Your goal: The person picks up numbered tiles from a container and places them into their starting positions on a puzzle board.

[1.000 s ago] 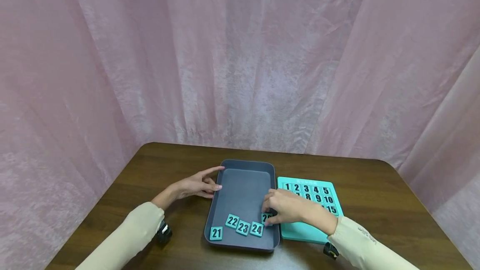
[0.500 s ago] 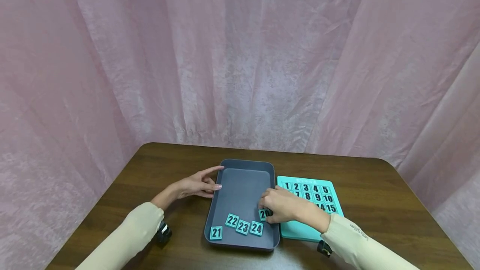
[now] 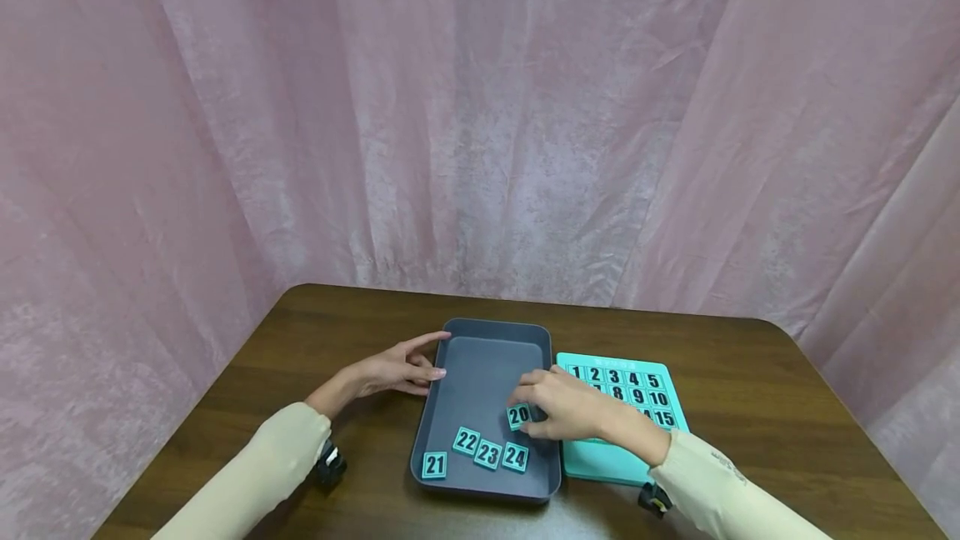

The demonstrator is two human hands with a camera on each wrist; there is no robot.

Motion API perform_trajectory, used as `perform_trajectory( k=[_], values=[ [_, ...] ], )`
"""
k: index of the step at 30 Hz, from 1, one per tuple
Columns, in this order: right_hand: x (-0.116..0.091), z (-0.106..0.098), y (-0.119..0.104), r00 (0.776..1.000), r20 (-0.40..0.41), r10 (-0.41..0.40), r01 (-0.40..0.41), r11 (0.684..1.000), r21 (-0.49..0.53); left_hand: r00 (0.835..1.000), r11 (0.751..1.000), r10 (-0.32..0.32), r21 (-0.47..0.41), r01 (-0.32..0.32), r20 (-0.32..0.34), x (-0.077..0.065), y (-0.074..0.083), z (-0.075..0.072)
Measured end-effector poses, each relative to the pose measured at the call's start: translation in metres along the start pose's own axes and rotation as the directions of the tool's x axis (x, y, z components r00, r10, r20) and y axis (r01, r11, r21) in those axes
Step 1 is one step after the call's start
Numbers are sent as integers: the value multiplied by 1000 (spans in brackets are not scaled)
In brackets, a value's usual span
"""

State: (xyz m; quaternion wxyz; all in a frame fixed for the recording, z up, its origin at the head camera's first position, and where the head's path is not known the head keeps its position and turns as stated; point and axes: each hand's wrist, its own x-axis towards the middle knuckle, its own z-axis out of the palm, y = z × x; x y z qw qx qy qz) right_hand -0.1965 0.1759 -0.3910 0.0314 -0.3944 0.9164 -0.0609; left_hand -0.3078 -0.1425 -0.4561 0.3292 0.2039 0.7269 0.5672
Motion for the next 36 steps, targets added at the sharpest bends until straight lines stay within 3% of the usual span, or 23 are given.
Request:
perform_trajectory(
  k=[14, 29, 36],
  values=[
    [-23, -7, 9, 997, -82, 15, 7, 964, 267, 1000, 1000, 0, -5, 0, -8, 1, -2, -3],
    [-55, -11, 28, 982, -184, 43, 23, 939, 342, 1000, 1000, 1, 9, -1, -11, 1, -2, -5],
    [-75, -13, 38, 976, -212, 59, 15, 944, 331, 1000, 1000, 3, 13, -3, -6, 1, -1, -5]
  ],
)
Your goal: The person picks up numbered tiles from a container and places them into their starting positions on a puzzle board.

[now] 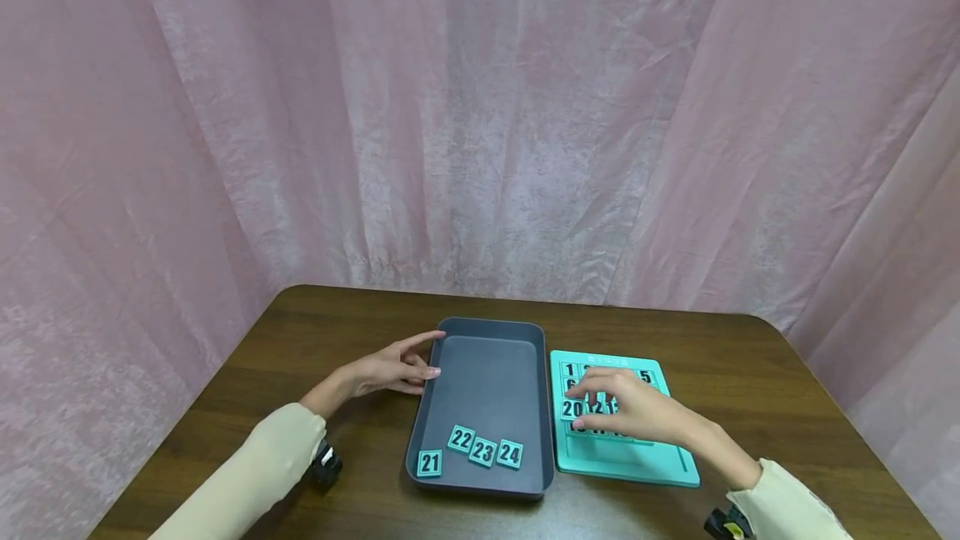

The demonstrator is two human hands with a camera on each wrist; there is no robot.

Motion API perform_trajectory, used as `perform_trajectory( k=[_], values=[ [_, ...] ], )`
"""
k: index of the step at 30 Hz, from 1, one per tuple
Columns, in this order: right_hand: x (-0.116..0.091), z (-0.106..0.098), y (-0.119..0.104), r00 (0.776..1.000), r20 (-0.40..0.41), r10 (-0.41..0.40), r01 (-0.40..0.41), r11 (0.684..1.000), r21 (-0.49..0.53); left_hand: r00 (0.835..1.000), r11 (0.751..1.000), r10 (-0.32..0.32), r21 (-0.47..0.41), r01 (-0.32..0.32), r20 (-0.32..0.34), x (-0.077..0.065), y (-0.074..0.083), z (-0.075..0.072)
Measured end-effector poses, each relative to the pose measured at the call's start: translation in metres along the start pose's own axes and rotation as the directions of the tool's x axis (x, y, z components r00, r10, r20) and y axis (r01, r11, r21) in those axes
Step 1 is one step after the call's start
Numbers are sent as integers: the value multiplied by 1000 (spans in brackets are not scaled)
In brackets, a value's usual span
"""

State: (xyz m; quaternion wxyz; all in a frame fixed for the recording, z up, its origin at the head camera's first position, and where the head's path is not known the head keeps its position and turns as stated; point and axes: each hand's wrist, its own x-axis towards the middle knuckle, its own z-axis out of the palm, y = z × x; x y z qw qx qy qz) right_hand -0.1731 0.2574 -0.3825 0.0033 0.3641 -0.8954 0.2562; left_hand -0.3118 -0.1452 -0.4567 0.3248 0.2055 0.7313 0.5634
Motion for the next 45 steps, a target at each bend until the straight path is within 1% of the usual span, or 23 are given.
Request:
perform_trajectory(
  k=[7, 12, 19, 24, 27, 35, 42, 45],
  values=[
    [-16, -7, 8, 999, -41, -8, 9, 1000, 13, 1000, 1000, 0, 6, 0, -8, 0, 2, -1],
    [-27, -10, 15, 996, -83, -22, 21, 1000, -12, 1000, 1000, -1, 1, 1, -5, 0, 2, -1],
    [-48, -11, 30, 993, -117, -26, 24, 1000, -19, 1000, 1000, -5, -1, 5, 0, -1, 1, -2],
    [-62, -14, 40, 988, -151, -43, 38, 999, -37, 1000, 1000, -2, -4, 2, 0, -1, 1, -2],
    [-69, -15, 44, 986, -162, -32, 25, 999, -46, 1000, 1000, -3, -5, 3, -2, -1, 1, -2],
    [-87, -16, 55, 985, -172, 29, -38, 998, -48, 1000, 1000, -1, -10, 1, 4, 0, 2, -1],
    [-102, -15, 62, 982, -188, 20, -33, 997, -66, 1000, 1000, -7, -13, 7, 1, 0, 1, 0],
    [-108, -14, 65, 980, -195, 28, -43, 996, -72, 1000, 1000, -11, -11, 11, 0, 0, 1, 0]
  ],
)
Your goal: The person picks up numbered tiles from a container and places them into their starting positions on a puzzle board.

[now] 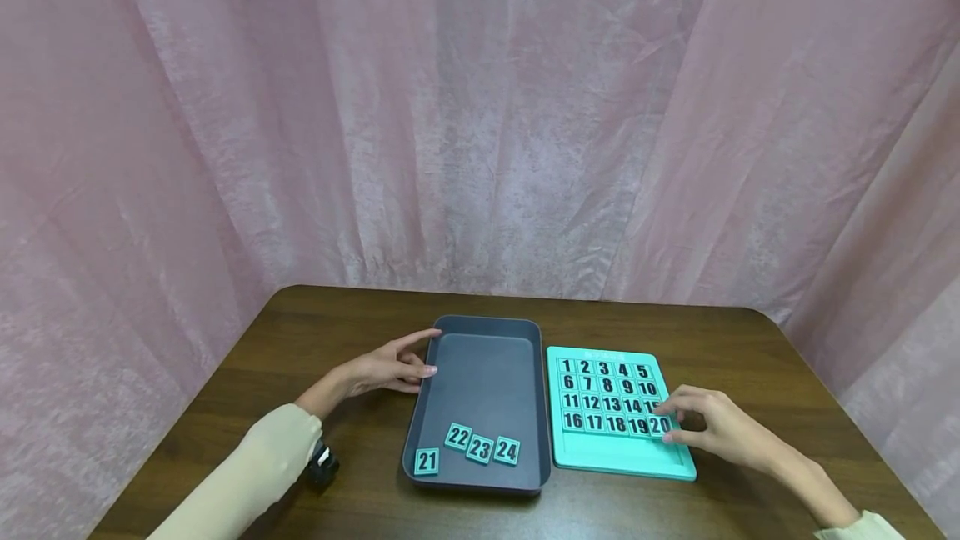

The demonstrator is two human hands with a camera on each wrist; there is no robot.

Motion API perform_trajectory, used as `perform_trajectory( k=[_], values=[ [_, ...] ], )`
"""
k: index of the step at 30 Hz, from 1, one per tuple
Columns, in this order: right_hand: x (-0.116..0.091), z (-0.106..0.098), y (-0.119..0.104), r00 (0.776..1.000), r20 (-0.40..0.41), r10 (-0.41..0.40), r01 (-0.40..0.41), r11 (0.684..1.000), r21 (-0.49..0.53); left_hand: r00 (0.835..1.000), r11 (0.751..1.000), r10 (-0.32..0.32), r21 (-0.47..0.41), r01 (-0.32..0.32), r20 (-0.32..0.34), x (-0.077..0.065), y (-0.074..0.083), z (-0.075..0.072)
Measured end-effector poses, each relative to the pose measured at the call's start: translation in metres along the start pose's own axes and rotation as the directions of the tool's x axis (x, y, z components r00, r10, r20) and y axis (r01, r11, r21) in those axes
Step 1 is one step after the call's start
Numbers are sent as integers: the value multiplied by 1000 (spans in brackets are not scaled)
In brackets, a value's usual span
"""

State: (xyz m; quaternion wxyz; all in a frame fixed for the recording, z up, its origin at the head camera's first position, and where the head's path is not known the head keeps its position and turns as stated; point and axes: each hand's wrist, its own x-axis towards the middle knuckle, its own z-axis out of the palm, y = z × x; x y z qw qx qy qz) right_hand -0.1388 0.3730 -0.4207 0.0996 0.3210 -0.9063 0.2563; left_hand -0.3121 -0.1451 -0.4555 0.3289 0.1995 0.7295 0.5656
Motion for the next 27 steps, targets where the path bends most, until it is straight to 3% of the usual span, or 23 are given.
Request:
perform_trajectory(
  k=[12, 21, 27],
  values=[
    [-8, 4, 11, 1000, 1, -13, 13, 1000, -8, 1000, 1000, 3, 4, -3, 1, 0, 1, 1],
    [-11, 10, 5, 998, -44, 33, -35, 998, -50, 1000, 1000, 4, 0, -4, 4, -1, 4, 3],
    [-7, 8, 3, 999, -15, 42, -43, 997, -59, 1000, 1000, -1, -3, 1, -5, -1, 2, 2]
  ],
)
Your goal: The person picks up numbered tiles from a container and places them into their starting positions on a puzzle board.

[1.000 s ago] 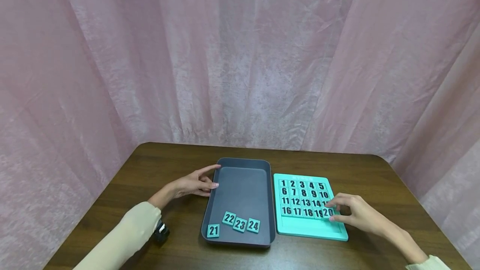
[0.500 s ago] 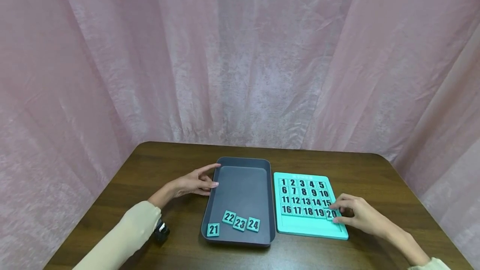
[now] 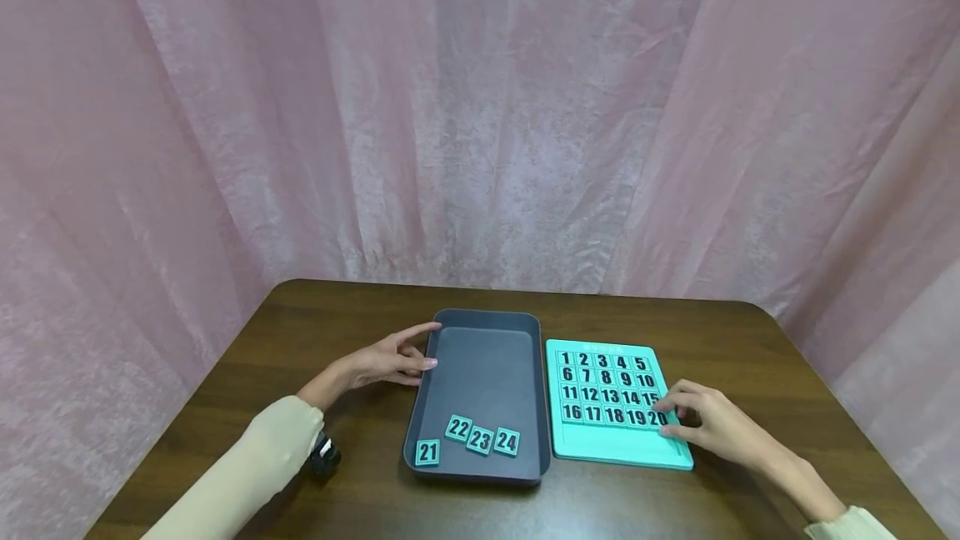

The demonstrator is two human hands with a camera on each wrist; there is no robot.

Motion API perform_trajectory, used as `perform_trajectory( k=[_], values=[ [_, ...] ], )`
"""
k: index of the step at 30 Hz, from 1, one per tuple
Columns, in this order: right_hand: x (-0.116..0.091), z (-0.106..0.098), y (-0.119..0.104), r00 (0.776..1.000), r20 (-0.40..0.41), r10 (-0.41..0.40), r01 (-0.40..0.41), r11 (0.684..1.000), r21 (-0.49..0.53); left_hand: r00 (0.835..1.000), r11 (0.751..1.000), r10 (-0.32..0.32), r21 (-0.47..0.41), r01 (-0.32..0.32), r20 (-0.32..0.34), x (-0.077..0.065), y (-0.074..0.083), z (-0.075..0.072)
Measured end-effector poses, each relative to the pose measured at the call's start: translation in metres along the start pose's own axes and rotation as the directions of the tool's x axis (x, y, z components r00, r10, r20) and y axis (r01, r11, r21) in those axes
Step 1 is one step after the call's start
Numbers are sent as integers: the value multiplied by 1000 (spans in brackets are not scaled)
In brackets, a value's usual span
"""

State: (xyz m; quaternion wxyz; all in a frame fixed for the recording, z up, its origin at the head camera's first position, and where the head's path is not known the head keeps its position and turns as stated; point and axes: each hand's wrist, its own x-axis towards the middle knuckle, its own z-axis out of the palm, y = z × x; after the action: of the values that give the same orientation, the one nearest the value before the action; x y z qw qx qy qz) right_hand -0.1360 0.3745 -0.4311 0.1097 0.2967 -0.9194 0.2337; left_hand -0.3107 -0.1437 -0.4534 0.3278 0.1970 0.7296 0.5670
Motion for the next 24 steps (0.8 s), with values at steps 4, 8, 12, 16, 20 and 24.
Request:
perform_trajectory(
  k=[4, 8, 12, 16, 20, 24],
  values=[
    [5, -6, -7, 999, 47, 21, -21, 1000, -16, 1000, 1000, 1, 2, -1, 15, 2, -2, -1],
    [24, -12, -20, 996, 92, 18, -14, 999, -51, 1000, 1000, -2, 12, 2, 30, 2, -1, -3],
    [55, -14, -41, 990, 138, -20, 33, 995, -95, 999, 1000, 1, 25, -3, 41, 2, 4, -7],
    [87, -11, -68, 977, 206, -58, 85, 989, -124, 998, 998, -8, 67, 4, 60, 3, 7, -10],
    [120, 3, -97, 950, 300, -90, 135, 982, -130, 998, 994, -15, 113, 8, 59, 4, 12, -11],
    [151, 26, -126, 895, 429, -120, 190, 974, -125, 999, 991, -19, 130, 12, 50, 4, 16, -12]
  ],
)
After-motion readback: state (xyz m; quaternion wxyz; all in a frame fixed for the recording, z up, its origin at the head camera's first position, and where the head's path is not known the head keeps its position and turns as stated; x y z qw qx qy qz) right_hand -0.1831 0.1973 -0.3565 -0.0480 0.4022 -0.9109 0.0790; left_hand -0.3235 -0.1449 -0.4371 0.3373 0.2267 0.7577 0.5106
